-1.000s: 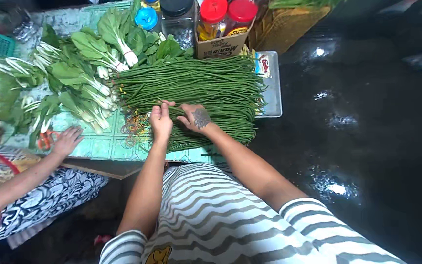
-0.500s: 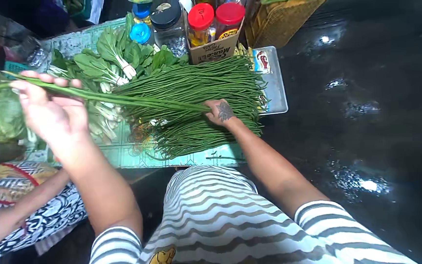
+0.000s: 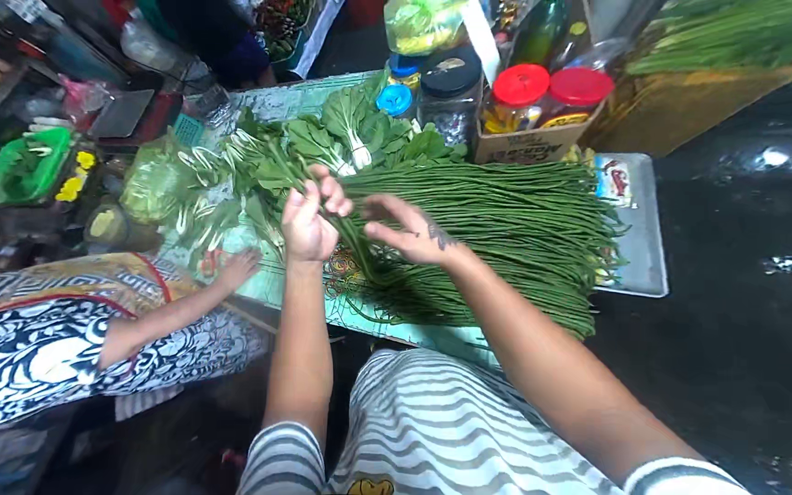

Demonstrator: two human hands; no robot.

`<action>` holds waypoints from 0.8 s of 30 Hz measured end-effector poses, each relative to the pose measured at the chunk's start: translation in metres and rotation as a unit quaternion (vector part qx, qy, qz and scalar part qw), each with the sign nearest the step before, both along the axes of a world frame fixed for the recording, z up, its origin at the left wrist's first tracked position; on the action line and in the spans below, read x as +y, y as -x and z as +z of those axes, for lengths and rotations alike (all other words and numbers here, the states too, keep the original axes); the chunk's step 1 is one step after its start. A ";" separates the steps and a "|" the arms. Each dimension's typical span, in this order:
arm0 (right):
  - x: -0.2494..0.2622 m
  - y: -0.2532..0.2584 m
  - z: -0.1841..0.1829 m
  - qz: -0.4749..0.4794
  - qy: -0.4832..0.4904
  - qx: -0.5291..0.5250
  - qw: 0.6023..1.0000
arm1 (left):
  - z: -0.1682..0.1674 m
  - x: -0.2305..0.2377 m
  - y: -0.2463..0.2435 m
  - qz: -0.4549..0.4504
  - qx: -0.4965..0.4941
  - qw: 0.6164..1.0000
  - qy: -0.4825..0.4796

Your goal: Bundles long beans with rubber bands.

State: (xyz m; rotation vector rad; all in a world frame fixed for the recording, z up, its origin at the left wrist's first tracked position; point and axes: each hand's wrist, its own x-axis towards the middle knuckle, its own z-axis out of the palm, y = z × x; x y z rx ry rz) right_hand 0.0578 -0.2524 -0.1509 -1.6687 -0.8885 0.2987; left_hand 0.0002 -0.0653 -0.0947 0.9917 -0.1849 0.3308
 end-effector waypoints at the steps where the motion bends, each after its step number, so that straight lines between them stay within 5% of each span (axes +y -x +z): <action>1: 0.015 0.010 0.002 0.020 -0.007 0.014 1.000 | -0.008 -0.003 0.005 -0.015 -0.002 1.000 -0.003; 6: 0.044 0.035 -0.016 0.023 0.000 0.044 0.999 | -0.024 0.014 0.024 -0.001 0.019 1.000 -0.025; 14: 0.062 0.045 -0.013 -0.003 0.122 -0.073 0.990 | -0.037 0.037 0.037 -0.006 0.057 0.998 -0.025; 18: 0.063 0.049 0.004 -0.092 0.175 -0.099 0.975 | -0.045 0.039 0.031 0.003 0.079 0.997 -0.004; 21: 0.065 0.044 0.030 -0.194 0.100 -0.139 0.966 | -0.048 0.045 0.028 -0.006 0.055 0.997 -0.044; 24: 0.072 0.032 0.062 -0.197 0.077 -0.167 0.963 | -0.049 0.046 0.029 -0.035 0.047 0.993 -0.100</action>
